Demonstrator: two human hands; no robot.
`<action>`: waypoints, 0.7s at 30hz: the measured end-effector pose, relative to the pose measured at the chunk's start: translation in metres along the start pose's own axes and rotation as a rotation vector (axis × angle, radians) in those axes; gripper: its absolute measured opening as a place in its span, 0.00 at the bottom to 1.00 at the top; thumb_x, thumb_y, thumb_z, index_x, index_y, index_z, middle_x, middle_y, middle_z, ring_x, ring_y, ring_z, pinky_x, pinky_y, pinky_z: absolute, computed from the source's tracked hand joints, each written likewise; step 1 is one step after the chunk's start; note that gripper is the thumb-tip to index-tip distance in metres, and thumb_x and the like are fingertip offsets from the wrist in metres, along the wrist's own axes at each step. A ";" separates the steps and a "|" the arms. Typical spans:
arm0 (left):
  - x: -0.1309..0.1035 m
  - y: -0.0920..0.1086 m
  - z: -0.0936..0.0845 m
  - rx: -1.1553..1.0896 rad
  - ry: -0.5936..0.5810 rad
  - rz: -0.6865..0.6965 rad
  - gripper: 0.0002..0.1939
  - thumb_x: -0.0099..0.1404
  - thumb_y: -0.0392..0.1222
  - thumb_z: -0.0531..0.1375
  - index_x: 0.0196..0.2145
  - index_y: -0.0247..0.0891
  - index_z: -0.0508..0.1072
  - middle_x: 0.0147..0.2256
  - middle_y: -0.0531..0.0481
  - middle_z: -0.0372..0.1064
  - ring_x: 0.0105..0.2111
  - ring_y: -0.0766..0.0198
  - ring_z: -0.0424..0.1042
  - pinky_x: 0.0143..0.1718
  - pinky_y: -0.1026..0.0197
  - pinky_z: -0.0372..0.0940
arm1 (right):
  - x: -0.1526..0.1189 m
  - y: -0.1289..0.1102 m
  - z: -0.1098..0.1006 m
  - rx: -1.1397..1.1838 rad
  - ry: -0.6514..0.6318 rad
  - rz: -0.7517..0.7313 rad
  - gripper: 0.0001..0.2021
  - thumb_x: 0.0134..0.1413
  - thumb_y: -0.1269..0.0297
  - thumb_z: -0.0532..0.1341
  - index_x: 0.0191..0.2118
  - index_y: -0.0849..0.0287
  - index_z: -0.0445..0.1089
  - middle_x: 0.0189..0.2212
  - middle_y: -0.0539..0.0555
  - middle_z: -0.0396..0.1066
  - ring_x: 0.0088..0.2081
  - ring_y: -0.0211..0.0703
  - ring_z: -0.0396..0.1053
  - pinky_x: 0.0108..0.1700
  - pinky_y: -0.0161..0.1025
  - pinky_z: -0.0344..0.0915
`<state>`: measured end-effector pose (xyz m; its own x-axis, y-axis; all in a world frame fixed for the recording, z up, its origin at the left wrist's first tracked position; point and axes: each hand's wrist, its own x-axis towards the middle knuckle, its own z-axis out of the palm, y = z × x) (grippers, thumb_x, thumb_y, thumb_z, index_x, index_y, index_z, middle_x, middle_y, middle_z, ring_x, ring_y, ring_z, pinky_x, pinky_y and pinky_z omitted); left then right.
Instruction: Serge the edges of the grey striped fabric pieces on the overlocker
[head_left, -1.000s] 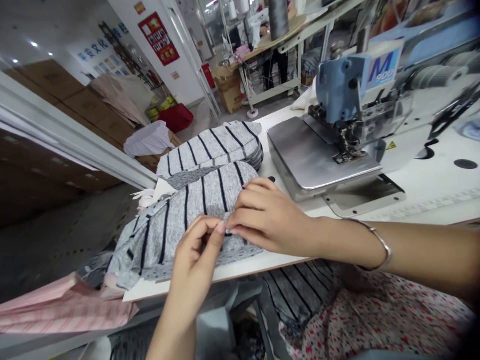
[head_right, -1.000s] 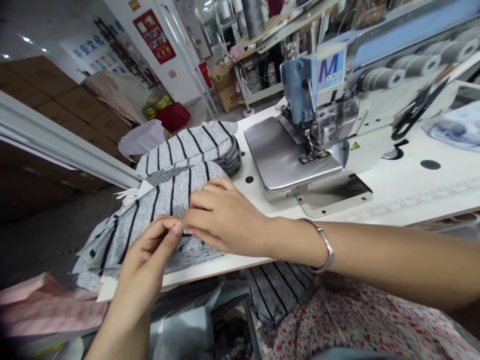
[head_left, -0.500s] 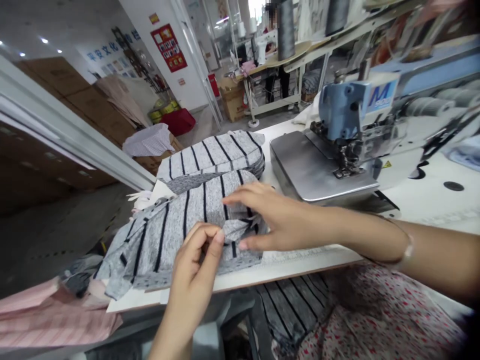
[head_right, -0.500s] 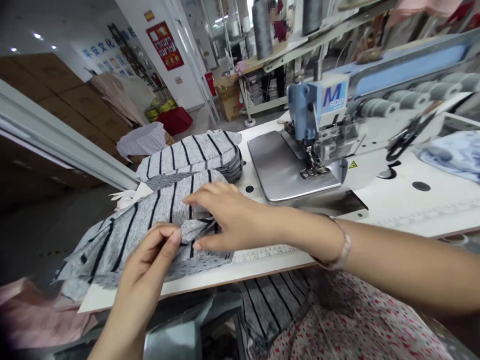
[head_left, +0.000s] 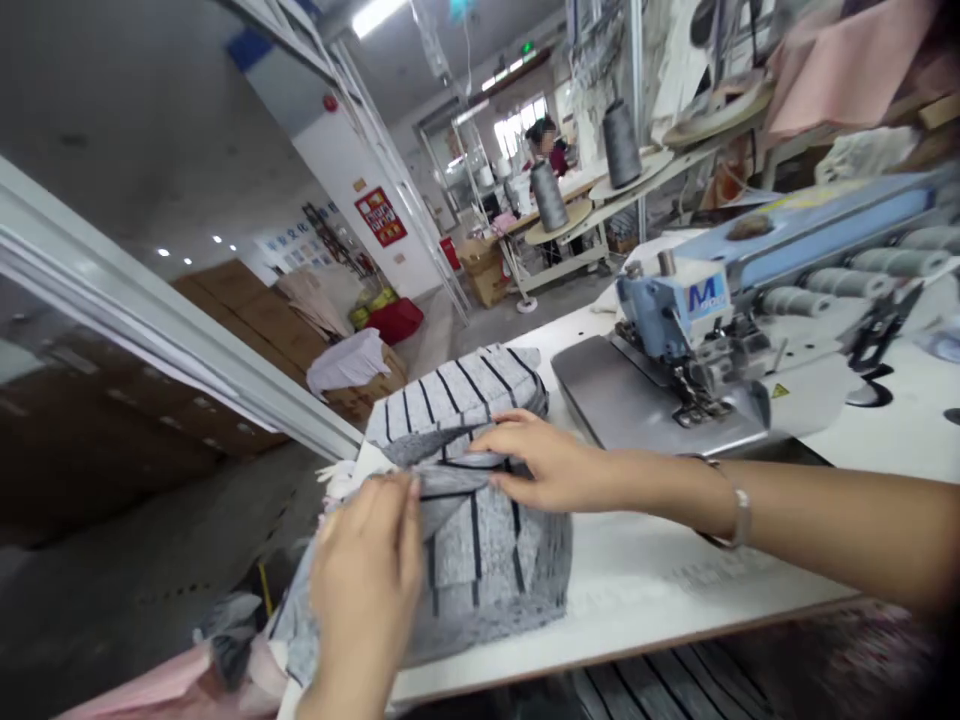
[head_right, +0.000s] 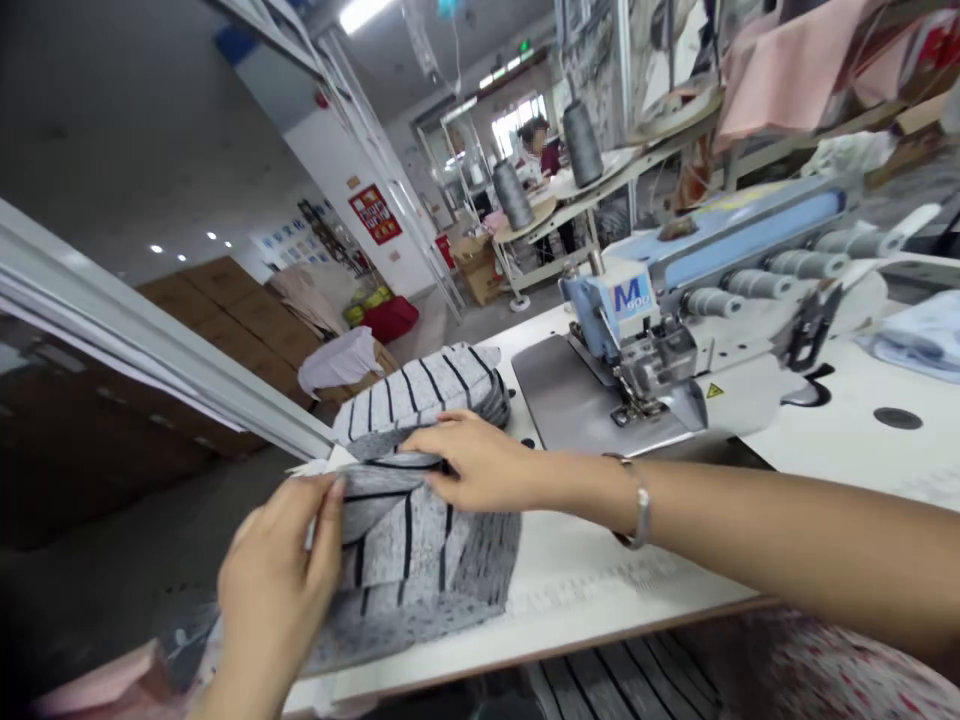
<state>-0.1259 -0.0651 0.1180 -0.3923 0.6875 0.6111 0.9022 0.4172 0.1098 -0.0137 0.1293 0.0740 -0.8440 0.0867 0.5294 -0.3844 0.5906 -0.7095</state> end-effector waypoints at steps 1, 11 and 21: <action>0.015 -0.005 -0.007 -0.004 0.038 -0.071 0.12 0.65 0.49 0.56 0.32 0.42 0.74 0.31 0.53 0.73 0.32 0.60 0.69 0.37 0.59 0.59 | 0.010 0.002 0.000 0.025 0.046 0.016 0.11 0.52 0.76 0.61 0.42 0.62 0.73 0.39 0.54 0.76 0.43 0.45 0.72 0.59 0.46 0.56; 0.098 0.030 -0.022 -0.379 0.327 -0.350 0.21 0.54 0.60 0.66 0.39 0.44 0.78 0.36 0.52 0.74 0.41 0.57 0.71 0.49 0.55 0.63 | 0.024 -0.038 -0.020 0.182 0.264 0.175 0.03 0.53 0.69 0.58 0.29 0.60 0.66 0.24 0.44 0.62 0.29 0.35 0.62 0.30 0.30 0.55; 0.105 0.004 0.005 -0.614 0.379 -0.492 0.21 0.47 0.56 0.67 0.32 0.39 0.70 0.29 0.56 0.66 0.30 0.67 0.65 0.38 0.60 0.65 | 0.044 -0.023 -0.047 0.139 0.230 0.296 0.03 0.48 0.66 0.59 0.28 0.58 0.69 0.25 0.47 0.66 0.30 0.38 0.63 0.28 0.33 0.54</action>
<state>-0.1639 0.0116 0.1783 -0.7749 0.2238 0.5912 0.6263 0.1452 0.7660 -0.0246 0.1574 0.1357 -0.8259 0.4240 0.3717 -0.1974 0.4001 -0.8950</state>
